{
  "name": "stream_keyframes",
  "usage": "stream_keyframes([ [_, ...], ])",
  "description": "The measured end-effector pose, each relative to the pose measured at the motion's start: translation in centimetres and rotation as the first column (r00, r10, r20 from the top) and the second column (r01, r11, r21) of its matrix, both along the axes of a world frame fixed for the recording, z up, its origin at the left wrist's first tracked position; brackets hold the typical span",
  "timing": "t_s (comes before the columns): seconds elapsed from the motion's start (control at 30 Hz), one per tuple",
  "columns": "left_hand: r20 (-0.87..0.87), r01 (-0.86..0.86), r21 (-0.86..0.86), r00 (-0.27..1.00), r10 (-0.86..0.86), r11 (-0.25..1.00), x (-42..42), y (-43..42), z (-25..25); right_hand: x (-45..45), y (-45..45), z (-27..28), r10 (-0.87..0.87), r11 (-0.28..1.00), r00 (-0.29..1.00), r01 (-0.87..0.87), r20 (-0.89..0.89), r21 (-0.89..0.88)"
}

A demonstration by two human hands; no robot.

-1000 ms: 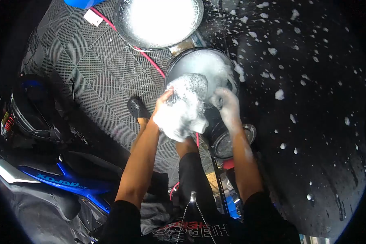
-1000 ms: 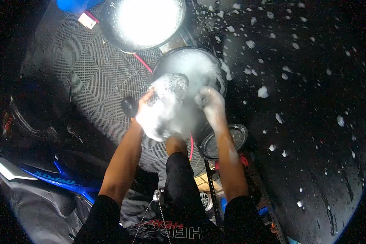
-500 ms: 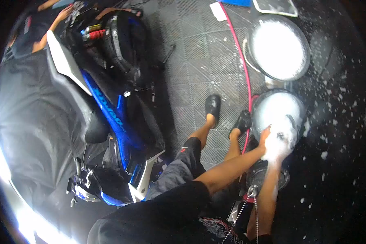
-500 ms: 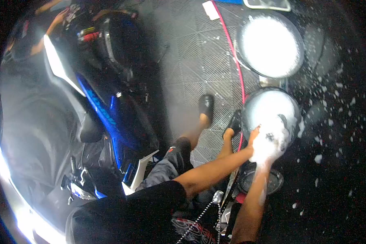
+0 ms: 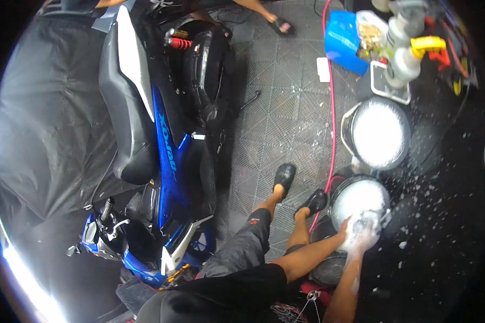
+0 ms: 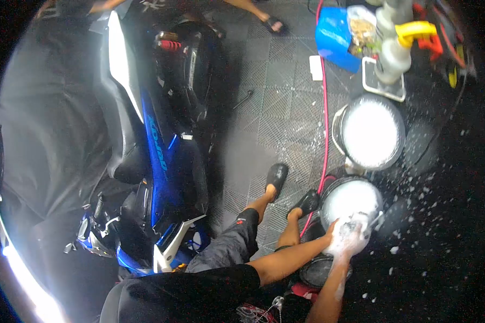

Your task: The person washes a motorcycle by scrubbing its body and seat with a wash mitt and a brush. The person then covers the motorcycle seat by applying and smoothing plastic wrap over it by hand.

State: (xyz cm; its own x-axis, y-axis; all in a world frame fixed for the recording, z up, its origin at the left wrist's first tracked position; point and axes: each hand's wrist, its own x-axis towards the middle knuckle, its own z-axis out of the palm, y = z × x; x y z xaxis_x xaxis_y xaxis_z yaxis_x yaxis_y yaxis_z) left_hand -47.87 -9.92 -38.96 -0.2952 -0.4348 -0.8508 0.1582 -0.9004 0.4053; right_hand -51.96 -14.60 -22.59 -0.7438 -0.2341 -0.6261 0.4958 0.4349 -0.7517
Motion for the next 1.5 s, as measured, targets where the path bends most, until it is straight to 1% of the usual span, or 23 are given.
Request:
stream_keyframes([
  [0.1, -0.278, -0.038, 0.344, 0.950, 0.140, 0.938, 3.9, -4.9, 5.9, 0.0, 0.9, -1.6, 0.198, 0.956, 0.949, -0.131, -0.247, 0.261],
  [0.23, -0.483, -0.099, 0.652, 0.709, 0.513, 0.752, 7.8, -10.2, 11.0, 3.6, -5.4, 6.5, 0.310, 0.949, 0.946, -0.314, -0.092, -0.026],
  [0.27, -0.607, -0.030, 0.582, 0.650, 0.458, 0.813, 8.7, -11.0, 12.4, 5.3, -8.4, 11.8, 0.403, 0.910, 0.915, -0.402, 0.012, 0.096],
  [0.3, -0.717, 0.025, 0.493, 0.578, 0.390, 0.870, 9.5, -12.2, 14.5, 6.8, -8.8, 10.9, 0.363, 0.931, 0.929, -0.358, 0.073, -0.070],
  [0.33, -0.596, 0.188, -0.333, 0.718, -0.360, 0.924, 14.9, -15.3, 15.2, 8.5, -9.7, 9.8, 0.333, 0.926, 0.931, -0.294, 0.148, -0.238],
  [0.37, 0.122, 0.442, -0.813, 0.766, -0.631, 0.380, 20.4, -19.0, 17.0, 10.8, -11.9, 13.4, 0.350, 0.908, 0.880, -0.235, 0.320, -0.347],
  [0.4, -0.301, 0.224, -0.325, 0.896, -0.325, 0.919, 24.6, -22.1, 21.4, 13.5, -14.1, 15.5, 0.447, 0.847, 0.868, -0.333, 0.217, -0.415],
  [0.43, -0.431, -0.021, 0.390, 0.879, 0.202, 0.921, 27.9, -24.7, 26.5, 16.2, -16.4, 17.5, 0.523, 0.775, 0.846, -0.420, 0.106, -0.472],
  [0.47, -0.479, -0.117, 0.388, 0.822, 0.308, 0.914, 30.2, -26.1, 29.2, 18.4, -17.3, 17.0, 0.603, 0.642, 0.752, -0.655, -0.265, -0.398],
  [0.5, -0.504, -0.215, 0.313, 0.788, 0.354, 0.925, 33.1, -27.7, 30.1, 19.9, -19.8, 17.9, 0.641, 0.670, 0.721, -0.360, 0.262, -0.649],
  [0.57, -0.480, -0.469, 0.186, 0.723, 0.496, 0.863, 37.9, -29.1, 33.3, 24.5, -24.7, 23.1, 0.548, 0.801, 0.436, -0.027, 0.714, -0.598],
  [0.63, -0.508, -0.680, 0.159, 0.565, 0.650, 0.715, 41.2, -30.1, 39.2, 28.1, -27.8, 27.0, 0.752, 0.588, 0.619, -0.476, 0.226, -0.654],
  [0.7, -0.591, -0.774, 0.112, 0.452, 0.668, 0.623, 44.2, -30.7, 41.9, 31.0, -30.3, 26.8, 0.663, -0.013, 0.072, -0.994, -0.745, -0.108],
  [0.8, -0.446, -0.692, -0.415, 0.721, 0.531, 0.591, 47.8, -31.0, 40.5, 36.3, -35.0, 29.3, 0.840, -0.072, 0.220, -0.861, -0.496, -0.504],
  [0.83, -0.278, -0.583, -0.500, 0.808, 0.520, 0.640, 48.4, -32.6, 41.2, 37.3, -37.1, 30.6, 0.772, -0.145, 0.095, -0.936, -0.629, -0.320],
  [0.97, -0.473, -0.895, -0.359, 0.420, 0.774, 0.266, 52.9, -37.8, 45.7, 40.9, -43.4, 32.3, 0.992, 0.124, 0.075, -0.633, 0.099, -0.764],
  [1.03, -0.500, -0.882, -0.467, 0.321, 0.804, 0.062, 56.1, -38.1, 40.4, 42.5, -47.0, 29.5, 0.958, -0.027, 0.187, -0.693, -0.216, -0.721],
  [1.1, -0.259, -0.718, -0.694, 0.301, 0.918, 0.039, 58.8, -39.6, 41.2, 44.3, -49.7, 35.3, 0.982, 0.031, 0.135, -0.805, -0.133, -0.593],
  [1.17, -0.439, -0.877, -0.442, 0.029, 0.898, -0.188, 61.8, -42.2, 49.8, 45.7, -51.5, 38.8, 0.985, 0.126, 0.172, -0.718, 0.001, -0.684],
  [1.2, -0.287, -0.792, -0.569, -0.063, 0.956, -0.223, 62.7, -43.6, 53.2, 45.8, -52.7, 39.1, 0.990, 0.025, 0.114, -0.708, -0.079, -0.706],
  [1.33, -0.057, -0.697, -0.715, 0.124, 0.991, 0.046, 67.9, -48.9, 55.3, 48.0, -56.1, 41.4, 0.984, -0.049, 0.070, -0.783, -0.166, -0.620],
  [1.4, 0.273, -0.363, -0.890, 0.064, 0.960, 0.277, 67.8, -52.8, 55.7, 48.7, -57.4, 41.9, 0.973, -0.093, 0.040, -0.836, -0.228, -0.541],
  [1.5, 0.625, 0.108, -0.781, 0.145, 0.767, 0.616, 70.3, -58.8, 44.8, 50.4, -60.4, 42.1, 0.956, -0.149, 0.017, -0.834, -0.294, -0.532],
])
